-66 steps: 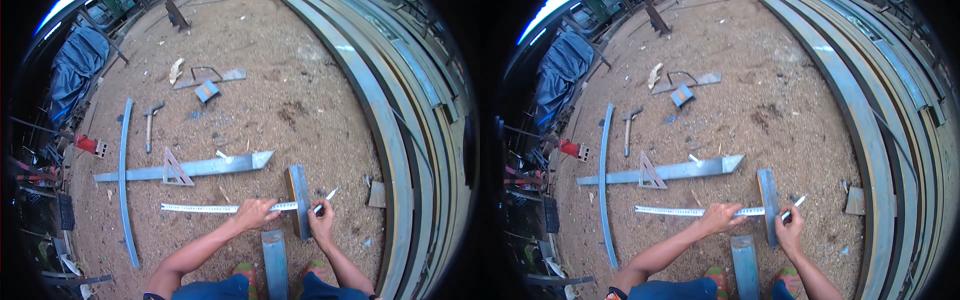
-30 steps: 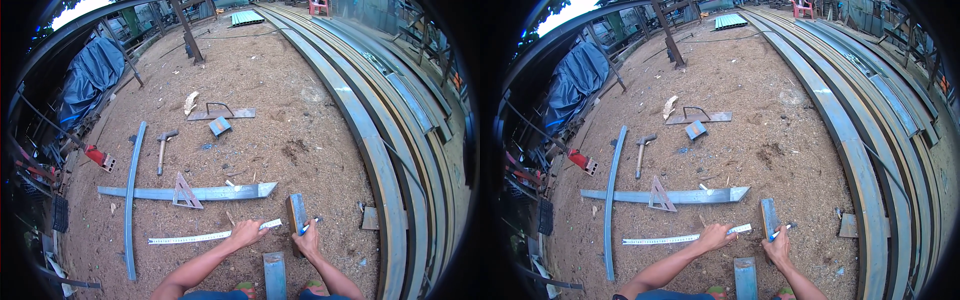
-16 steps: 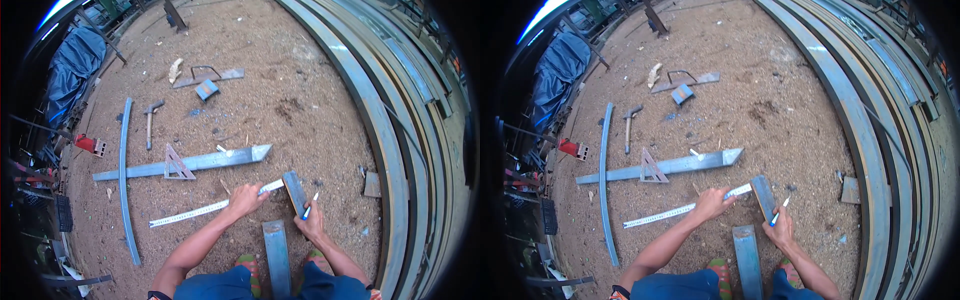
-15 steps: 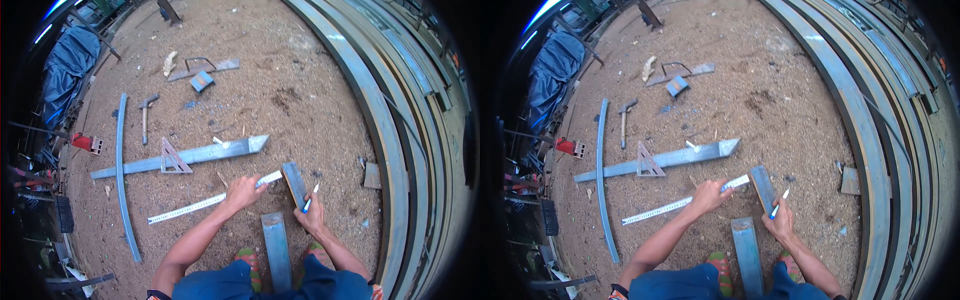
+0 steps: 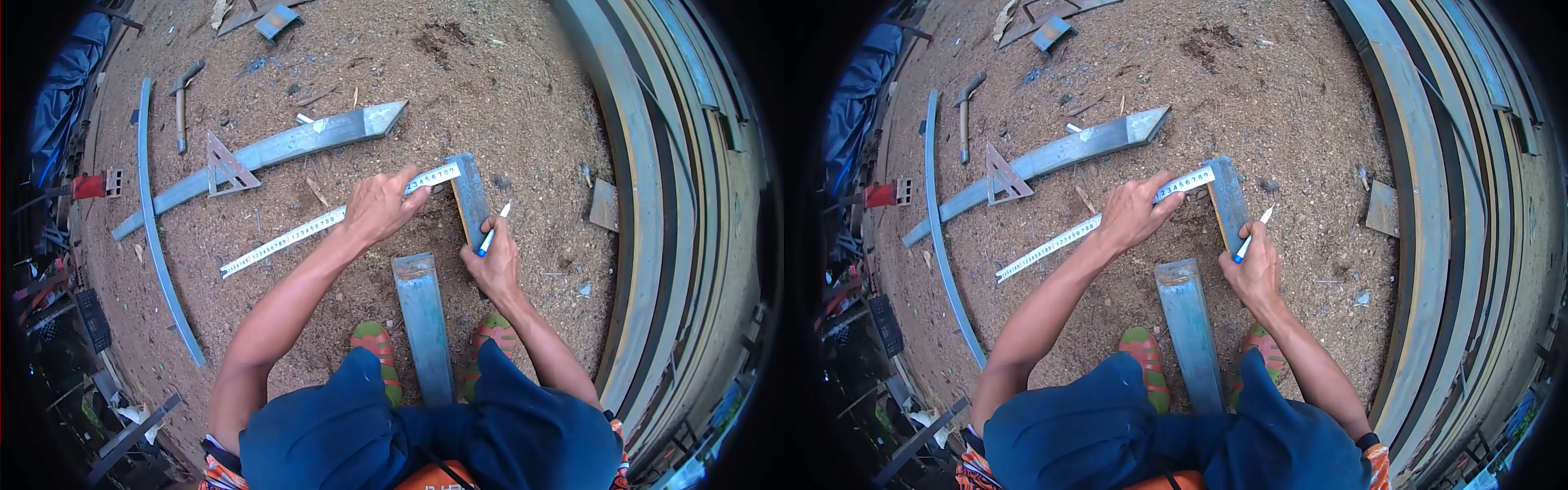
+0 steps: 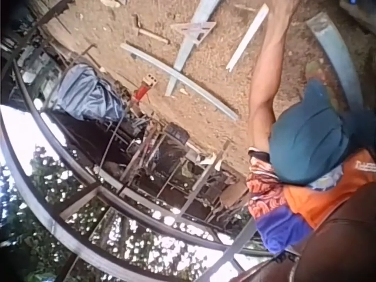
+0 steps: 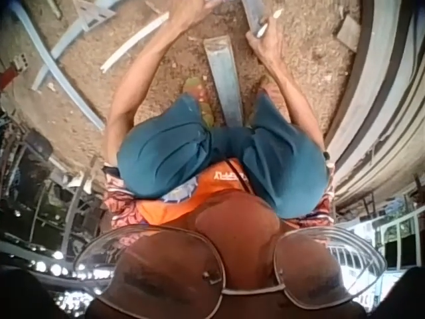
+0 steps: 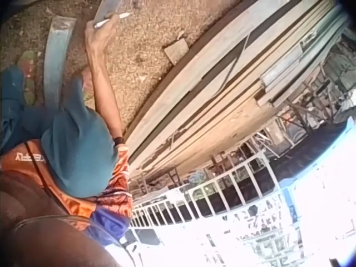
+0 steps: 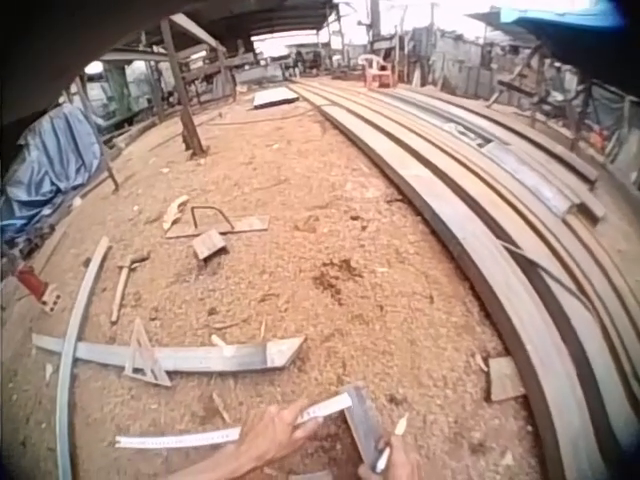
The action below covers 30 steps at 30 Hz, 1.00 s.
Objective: Measuring and marking metal beams on the ground using a measuring tape and a marker.
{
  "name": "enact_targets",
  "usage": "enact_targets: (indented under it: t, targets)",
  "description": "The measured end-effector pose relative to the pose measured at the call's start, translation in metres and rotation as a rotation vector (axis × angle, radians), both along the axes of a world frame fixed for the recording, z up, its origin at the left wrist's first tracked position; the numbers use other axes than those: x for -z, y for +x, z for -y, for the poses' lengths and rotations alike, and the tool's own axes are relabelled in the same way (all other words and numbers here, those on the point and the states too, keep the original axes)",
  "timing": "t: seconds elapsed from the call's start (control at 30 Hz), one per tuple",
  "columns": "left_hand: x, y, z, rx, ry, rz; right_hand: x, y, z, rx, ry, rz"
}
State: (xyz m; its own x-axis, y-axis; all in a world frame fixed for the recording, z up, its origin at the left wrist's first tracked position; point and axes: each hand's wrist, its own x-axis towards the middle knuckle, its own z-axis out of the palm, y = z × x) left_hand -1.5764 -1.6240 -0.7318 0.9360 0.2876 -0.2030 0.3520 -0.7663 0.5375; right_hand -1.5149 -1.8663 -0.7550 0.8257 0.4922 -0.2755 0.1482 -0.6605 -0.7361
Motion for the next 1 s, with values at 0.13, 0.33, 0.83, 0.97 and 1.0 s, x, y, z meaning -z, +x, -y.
enact_targets:
  t: [0.13,0.33,0.83,0.97,1.0]
  targets:
    - [0.007,0.004,-0.011,-0.034,0.036,0.100,-0.003,-0.003,0.002,0.001,0.070,-0.044]
    - [0.017,0.015,-0.010,0.000,0.062,0.220,0.002,-0.014,0.011,0.014,0.089,-0.036]
    - [0.024,0.013,-0.010,0.066,0.081,0.218,-0.002,-0.018,0.004,0.007,0.037,0.034]
    - [0.025,0.017,-0.008,0.085,0.095,0.179,0.000,-0.017,0.005,0.005,0.049,0.045]
    - [0.027,0.017,-0.009,0.094,0.097,0.167,0.001,-0.018,0.005,0.003,0.045,0.043]
